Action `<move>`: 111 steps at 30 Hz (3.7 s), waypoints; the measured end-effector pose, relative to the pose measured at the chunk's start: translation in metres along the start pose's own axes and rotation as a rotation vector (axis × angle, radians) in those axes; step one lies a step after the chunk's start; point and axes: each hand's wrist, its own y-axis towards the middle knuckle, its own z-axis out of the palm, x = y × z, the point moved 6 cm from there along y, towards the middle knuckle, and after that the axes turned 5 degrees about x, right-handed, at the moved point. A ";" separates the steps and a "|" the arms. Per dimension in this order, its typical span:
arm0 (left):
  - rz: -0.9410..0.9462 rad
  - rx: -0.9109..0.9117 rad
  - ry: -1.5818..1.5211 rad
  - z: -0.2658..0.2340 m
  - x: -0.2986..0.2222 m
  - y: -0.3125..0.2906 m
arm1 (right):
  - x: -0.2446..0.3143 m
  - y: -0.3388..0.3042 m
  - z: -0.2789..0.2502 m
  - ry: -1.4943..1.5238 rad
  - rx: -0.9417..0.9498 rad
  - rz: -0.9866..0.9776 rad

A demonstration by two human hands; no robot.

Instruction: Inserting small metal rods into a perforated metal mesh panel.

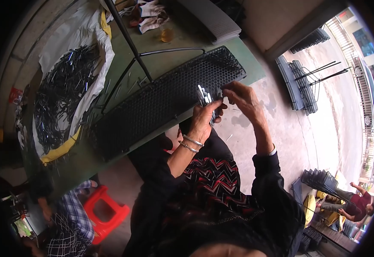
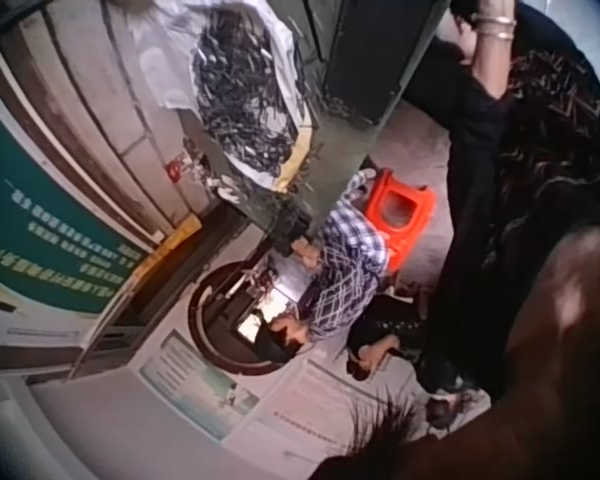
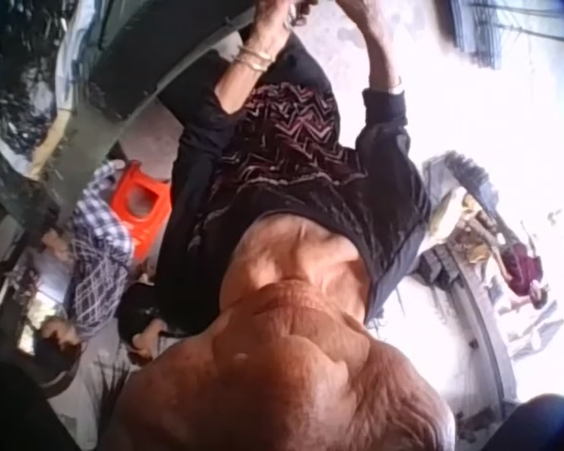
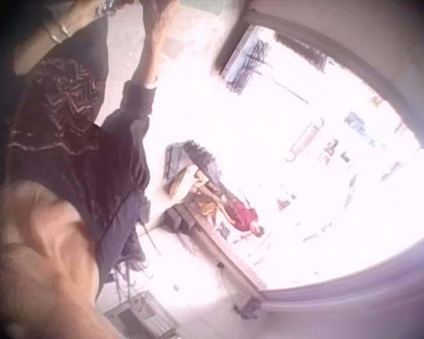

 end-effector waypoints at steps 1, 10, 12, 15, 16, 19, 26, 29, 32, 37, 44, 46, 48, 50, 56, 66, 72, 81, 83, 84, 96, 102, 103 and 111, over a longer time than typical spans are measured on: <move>-0.010 -0.004 0.024 0.001 0.002 -0.001 | 0.001 -0.004 0.000 -0.006 -0.018 -0.009; -0.035 -0.005 -0.076 0.000 0.005 0.003 | 0.007 0.004 -0.058 -0.290 -0.698 -0.202; -0.043 -0.005 -0.098 0.001 0.005 0.003 | -0.006 0.018 -0.064 -0.330 -0.725 -0.205; -0.058 0.003 -0.105 0.001 0.007 0.003 | -0.025 0.032 -0.067 -0.401 -0.743 -0.216; -0.059 0.012 -0.100 0.003 0.007 0.002 | -0.029 0.034 -0.066 -0.430 -0.738 -0.224; -0.056 0.025 -0.090 0.002 0.008 0.002 | -0.032 0.039 -0.061 -0.552 -0.721 -0.250; -0.052 0.033 -0.061 0.005 0.010 0.002 | -0.026 0.040 -0.055 -0.727 -0.654 -0.196; -0.044 0.039 -0.049 0.010 0.005 -0.003 | -0.023 0.042 -0.056 -0.733 -0.603 -0.201; -0.034 0.026 -0.045 0.010 0.005 -0.005 | -0.023 0.043 -0.057 -0.698 -0.605 -0.224; -0.030 0.008 -0.052 0.007 0.006 -0.006 | -0.028 0.047 -0.051 -0.789 -0.584 -0.159; 0.041 -0.028 0.009 0.001 -0.001 -0.009 | -0.003 0.021 -0.035 -0.448 -0.324 -0.086; 0.045 -0.049 0.029 -0.001 0.000 -0.009 | 0.007 0.008 0.002 -0.133 0.228 0.067; 0.052 -0.071 0.053 -0.002 -0.001 -0.009 | 0.004 0.002 0.009 -0.119 0.240 0.127; 0.047 -0.084 0.077 0.002 -0.003 -0.011 | -0.001 0.003 0.011 -0.048 0.222 0.136; 0.084 -0.100 0.131 0.002 -0.010 -0.012 | 0.001 0.009 0.016 0.052 0.229 0.109; 0.020 -0.147 -0.012 -0.007 -0.008 -0.011 | 0.017 0.042 -0.017 -0.129 -0.264 -0.101; 0.002 -0.073 -0.173 -0.006 -0.001 -0.004 | 0.016 0.075 -0.017 -0.223 -0.526 -0.326; -0.038 -0.022 -0.148 -0.009 0.005 -0.002 | -0.004 0.093 -0.012 -0.447 -0.501 -0.329; -0.020 -0.001 -0.188 -0.006 0.004 -0.002 | -0.007 0.096 -0.016 -0.451 -0.494 -0.346; -0.017 -0.001 -0.189 -0.006 0.003 -0.003 | -0.007 0.097 -0.016 -0.475 -0.480 -0.343; 0.022 0.017 -0.200 -0.008 -0.005 -0.004 | 0.002 0.095 -0.013 -0.836 -0.438 -0.297; 0.053 0.014 -0.178 -0.009 -0.008 -0.003 | 0.005 0.097 -0.012 -0.755 -0.323 -0.365; 0.053 0.003 -0.176 -0.010 -0.008 -0.003 | 0.005 0.097 -0.010 -0.723 -0.284 -0.411; 0.068 -0.032 -0.127 -0.009 -0.009 -0.008 | 0.009 0.084 -0.010 -0.808 -0.363 -0.215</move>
